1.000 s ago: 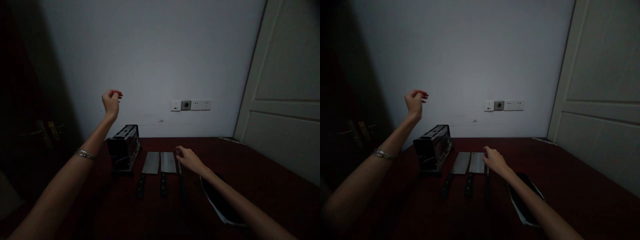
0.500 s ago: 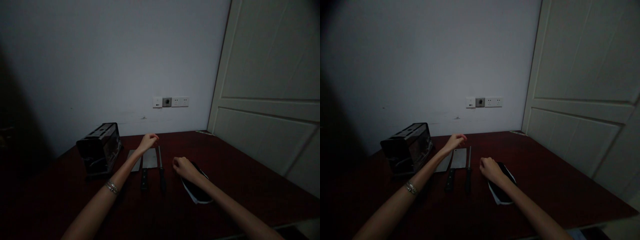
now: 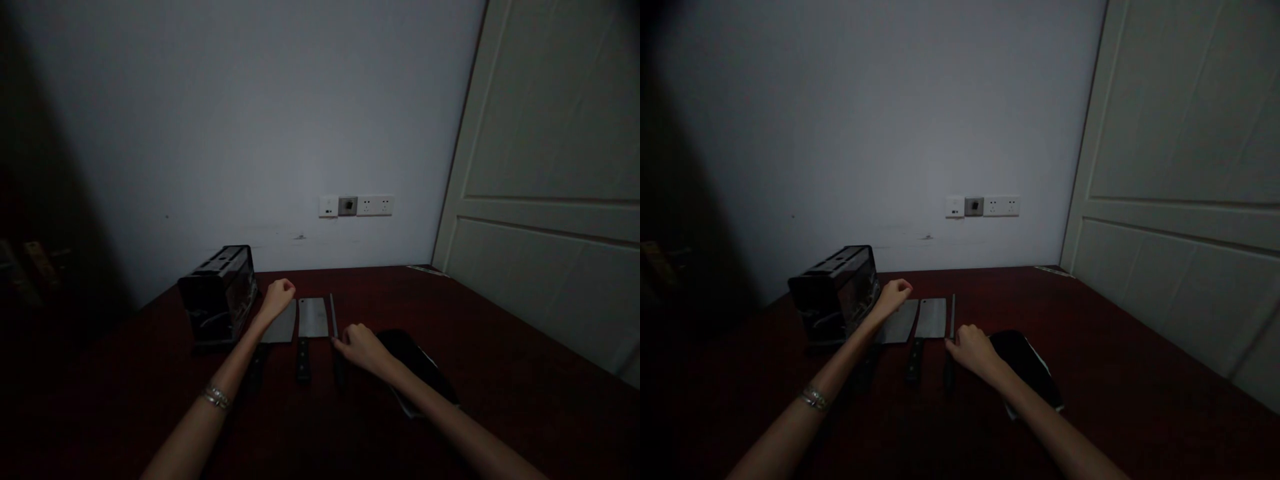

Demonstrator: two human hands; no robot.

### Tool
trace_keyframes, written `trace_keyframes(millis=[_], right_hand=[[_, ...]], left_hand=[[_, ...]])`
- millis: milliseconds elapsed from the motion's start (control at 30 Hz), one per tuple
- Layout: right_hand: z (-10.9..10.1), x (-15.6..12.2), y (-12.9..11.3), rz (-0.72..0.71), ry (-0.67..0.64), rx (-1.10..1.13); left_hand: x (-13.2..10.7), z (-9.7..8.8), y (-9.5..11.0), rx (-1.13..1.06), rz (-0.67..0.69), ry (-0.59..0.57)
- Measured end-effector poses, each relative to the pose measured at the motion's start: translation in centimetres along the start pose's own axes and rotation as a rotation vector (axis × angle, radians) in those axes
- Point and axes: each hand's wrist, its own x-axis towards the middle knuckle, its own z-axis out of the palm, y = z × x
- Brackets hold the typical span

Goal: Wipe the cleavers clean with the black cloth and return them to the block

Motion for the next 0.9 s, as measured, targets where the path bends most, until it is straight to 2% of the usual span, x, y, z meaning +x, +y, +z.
trace_keyframes(millis=[133, 300, 433, 533, 733, 900], right_hand=[[0.4, 0.2, -0.2, 0.022, -0.027, -0.015], [0.6, 0.2, -0.4, 0.068, -0.038, -0.012], [0.8, 0.0, -0.5, 0.094, -0.049, -0.004], [1.1, -0.1, -0.5, 0.105, -0.033, -0.003], [1.6, 0.1, -0.6, 0.148, -0.039, 0.031], [1.6, -0.1, -0.3, 0.116, 0.004, 0.037]], left_hand=[[-0.5, -0.4, -0.9, 0.049, -0.001, 0.001], [-1.8, -0.7, -0.8, 0.160, -0.013, -0.047], [-4.2, -1.3, -0.5, 0.436, 0.005, -0.105], [-6.4, -1.3, -0.3, 0.544, 0.060, -0.183], [-9.8, 0.8, 1.2, 0.507, 0.108, -0.329], [-9.9, 2.3, 1.5, 0.495, 0.077, -0.381]])
